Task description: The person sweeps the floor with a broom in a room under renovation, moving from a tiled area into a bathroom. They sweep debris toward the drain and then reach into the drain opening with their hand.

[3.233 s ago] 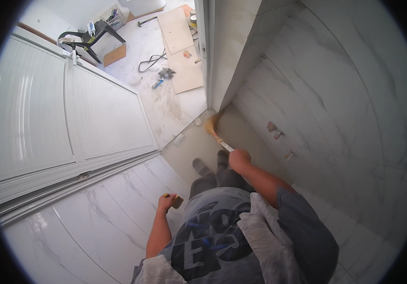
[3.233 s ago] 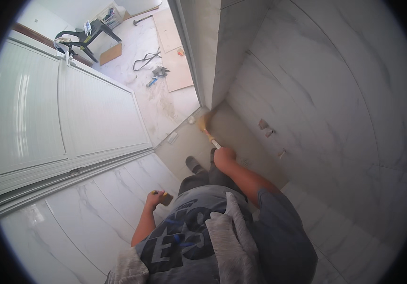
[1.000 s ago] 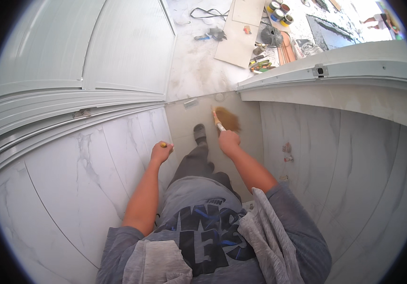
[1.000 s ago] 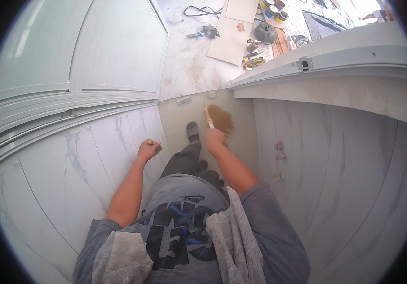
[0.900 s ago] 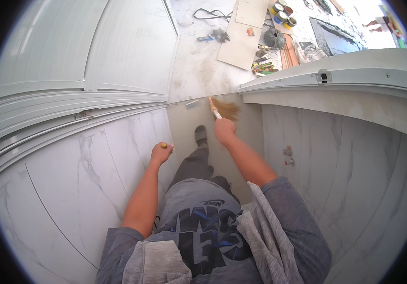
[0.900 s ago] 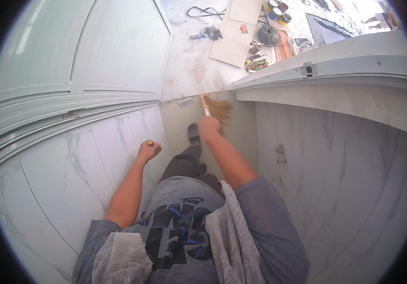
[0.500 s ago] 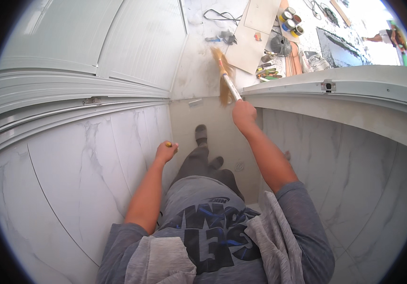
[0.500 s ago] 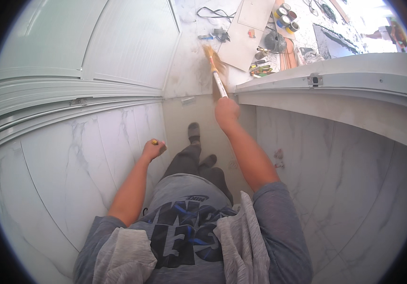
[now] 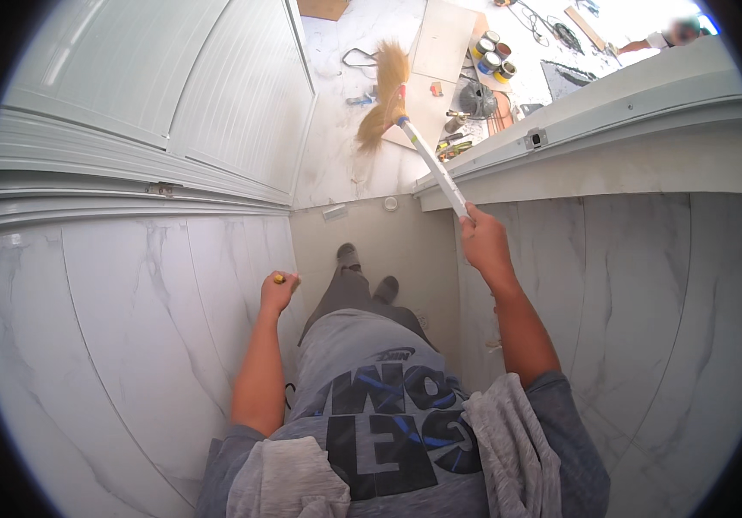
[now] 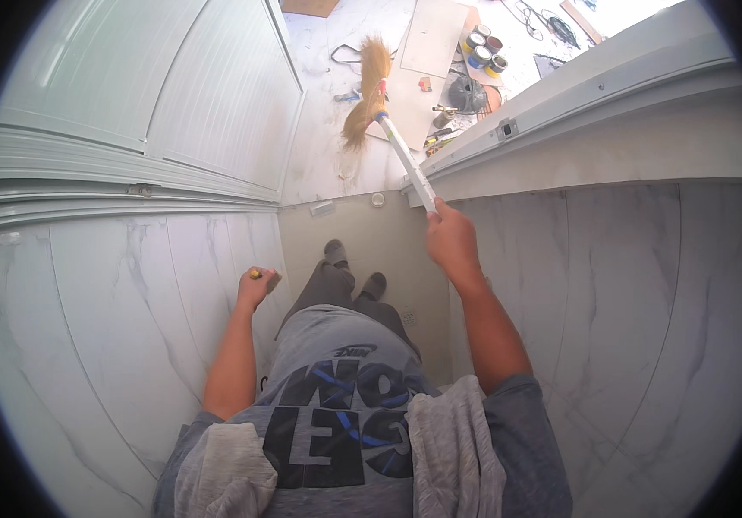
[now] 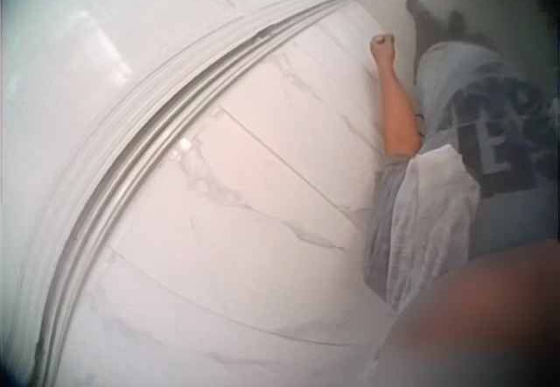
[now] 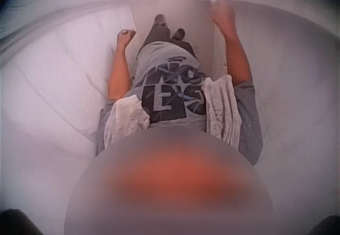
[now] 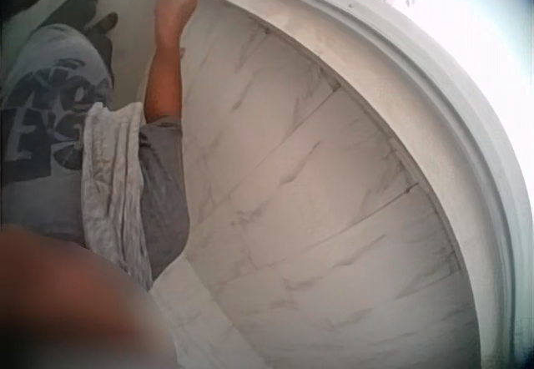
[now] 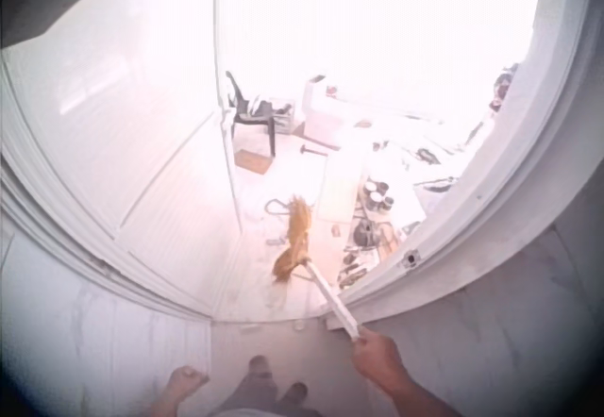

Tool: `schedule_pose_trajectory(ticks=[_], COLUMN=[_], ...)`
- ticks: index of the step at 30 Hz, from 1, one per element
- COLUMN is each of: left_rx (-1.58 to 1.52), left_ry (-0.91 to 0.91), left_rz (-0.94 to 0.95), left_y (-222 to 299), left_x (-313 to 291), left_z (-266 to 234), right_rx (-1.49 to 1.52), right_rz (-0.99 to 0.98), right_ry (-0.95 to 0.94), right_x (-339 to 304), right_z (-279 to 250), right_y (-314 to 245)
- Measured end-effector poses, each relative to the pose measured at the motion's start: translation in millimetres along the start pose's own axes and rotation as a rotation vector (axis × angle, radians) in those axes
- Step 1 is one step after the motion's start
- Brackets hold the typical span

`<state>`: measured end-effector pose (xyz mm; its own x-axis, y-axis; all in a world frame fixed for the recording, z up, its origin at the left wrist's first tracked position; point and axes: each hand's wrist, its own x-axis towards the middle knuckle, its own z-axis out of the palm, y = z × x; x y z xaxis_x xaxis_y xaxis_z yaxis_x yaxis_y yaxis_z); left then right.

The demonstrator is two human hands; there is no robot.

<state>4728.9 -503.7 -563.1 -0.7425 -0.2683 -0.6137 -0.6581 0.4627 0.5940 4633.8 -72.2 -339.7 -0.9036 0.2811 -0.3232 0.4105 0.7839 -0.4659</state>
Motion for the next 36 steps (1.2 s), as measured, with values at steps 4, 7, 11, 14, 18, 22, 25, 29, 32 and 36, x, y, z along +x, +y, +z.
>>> schedule_pose_trajectory(ticks=[4, 7, 11, 14, 18, 22, 25, 29, 32, 36], left_rx=[-0.052, -0.045, -0.041, -0.112, -0.197, -0.249, -0.257, -0.235, -0.19, -0.141], left_ry=[-0.021, -0.025, -0.025, -0.041, -0.052, -0.048, -0.058, -0.032, -0.048, -0.074], left_rz=[-0.056, -0.097, -0.193, -0.209, -0.276, -0.322, -0.346, -0.377, -0.372, -0.385], left_y=[-14, -28, -42, -43, -42, -51, -63, -74, -76, -69], left_x=[5, 19, 24, 15, -1, -17, -26, -35, -39, -36], left_z=[-2, -1, -5, -8, -10, -6, -2, 4, 7, 5], right_rx=[0.162, 0.17, 0.26, 0.279, 0.223, 0.174, 0.162, 0.179, 0.205, 0.23], right_rz=[0.117, 0.114, 0.161, 0.118, 0.004, -0.102, -0.141, -0.06, -0.104, -0.011], right_ry=[-0.014, 0.028, 0.033, 0.071, 0.106, 0.183, 0.172, 0.096, 0.13, 0.08], right_x=[0, -3, -7, -4, 8, 15, 15, 14, 13, 7], right_z=[-10, -5, 7, 10, 11, 10, 8, 5, 8, 12], right_y=[0, -5, -16, -22, -24, -30, -39, -50, -51, -41])
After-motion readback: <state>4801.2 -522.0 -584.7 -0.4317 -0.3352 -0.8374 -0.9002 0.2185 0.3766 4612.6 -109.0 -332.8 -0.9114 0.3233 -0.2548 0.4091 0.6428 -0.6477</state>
